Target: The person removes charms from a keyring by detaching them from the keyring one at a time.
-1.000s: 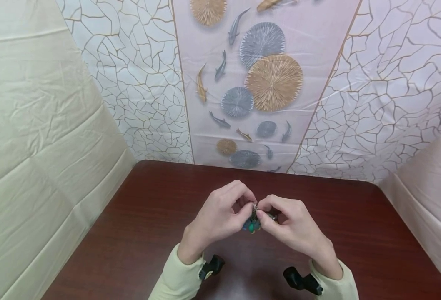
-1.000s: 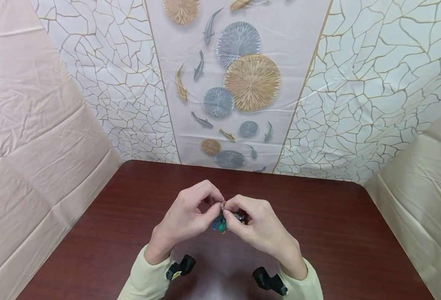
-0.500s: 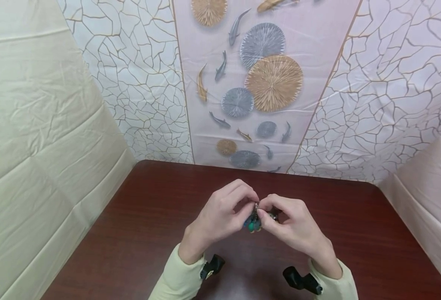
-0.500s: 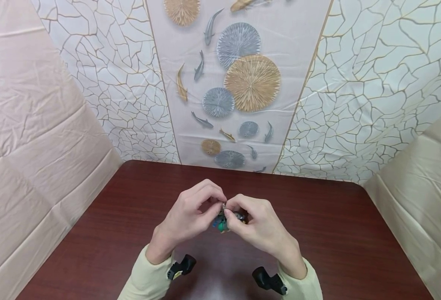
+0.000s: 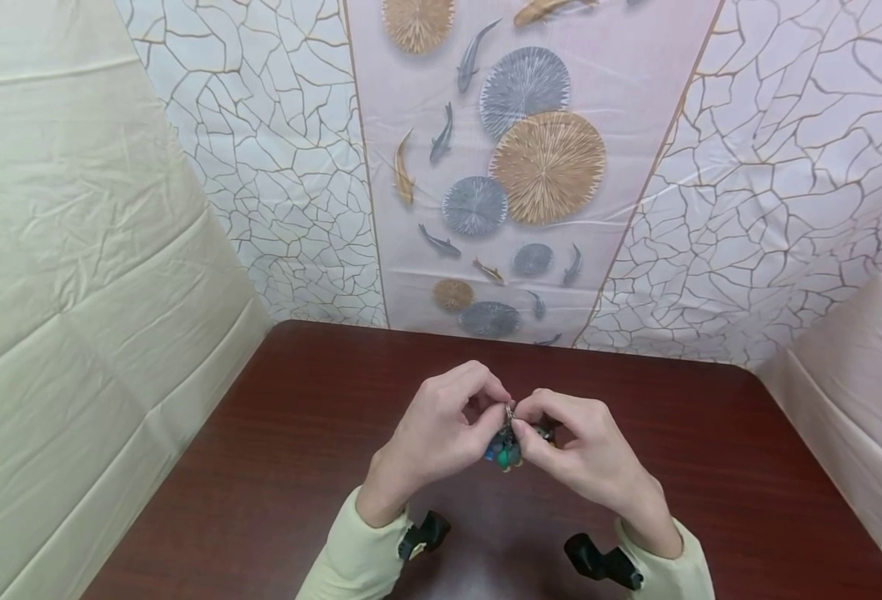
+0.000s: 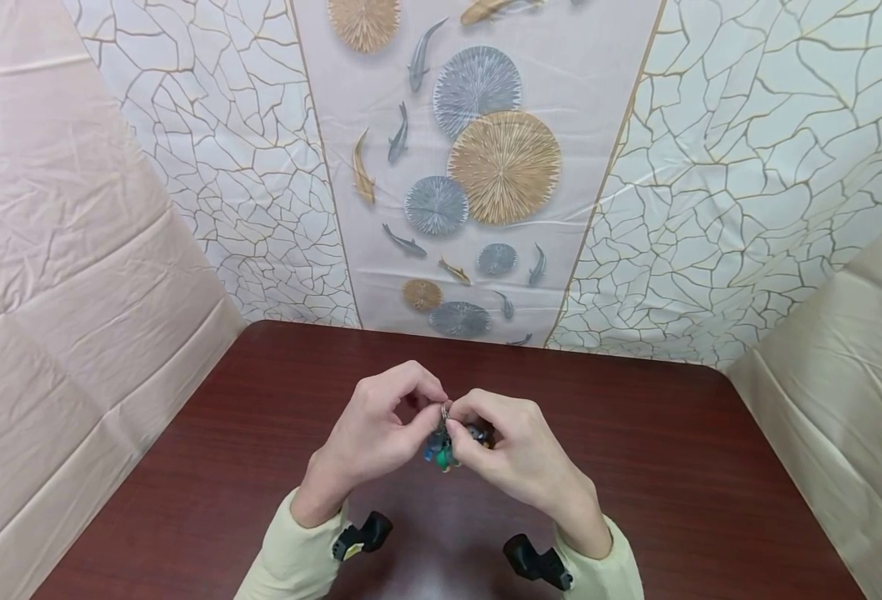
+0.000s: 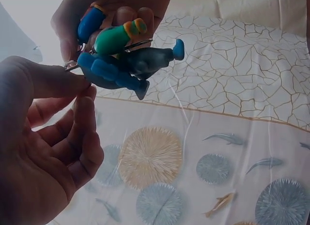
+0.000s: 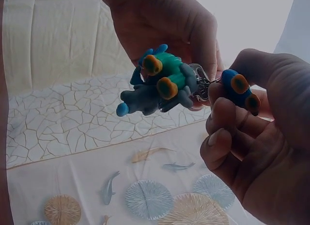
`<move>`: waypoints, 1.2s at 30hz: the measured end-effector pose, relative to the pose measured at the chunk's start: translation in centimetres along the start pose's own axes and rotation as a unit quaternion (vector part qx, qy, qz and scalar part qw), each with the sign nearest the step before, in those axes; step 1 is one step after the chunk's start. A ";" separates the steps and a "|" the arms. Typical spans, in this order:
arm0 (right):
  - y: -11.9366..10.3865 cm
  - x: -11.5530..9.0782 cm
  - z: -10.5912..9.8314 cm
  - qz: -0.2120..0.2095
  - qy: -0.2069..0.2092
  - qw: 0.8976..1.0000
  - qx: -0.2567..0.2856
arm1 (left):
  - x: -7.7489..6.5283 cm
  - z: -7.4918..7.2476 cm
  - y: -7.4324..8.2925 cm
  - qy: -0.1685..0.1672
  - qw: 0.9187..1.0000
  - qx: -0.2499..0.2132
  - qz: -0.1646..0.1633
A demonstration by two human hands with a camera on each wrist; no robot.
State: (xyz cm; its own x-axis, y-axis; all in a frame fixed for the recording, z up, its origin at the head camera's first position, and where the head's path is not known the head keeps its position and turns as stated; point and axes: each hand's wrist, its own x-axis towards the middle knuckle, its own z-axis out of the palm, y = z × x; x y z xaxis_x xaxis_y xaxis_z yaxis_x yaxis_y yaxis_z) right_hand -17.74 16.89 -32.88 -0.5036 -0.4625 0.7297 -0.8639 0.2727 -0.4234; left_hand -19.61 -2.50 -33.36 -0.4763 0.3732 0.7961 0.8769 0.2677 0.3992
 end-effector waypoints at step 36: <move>0.2 0.1 0.1 -0.036 0.024 0.999 0.006 | 0.3 -0.2 0.4 0.001 0.996 0.054 0.073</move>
State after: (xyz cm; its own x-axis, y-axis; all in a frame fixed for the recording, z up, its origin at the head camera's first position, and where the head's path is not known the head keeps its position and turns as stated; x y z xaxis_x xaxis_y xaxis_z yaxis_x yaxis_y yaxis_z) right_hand -17.91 16.84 -32.94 -0.4391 -0.4398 0.7835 -0.8983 0.2297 -0.3745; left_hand -19.40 -2.47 -32.90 -0.3442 0.4141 0.8426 0.9248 0.3044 0.2282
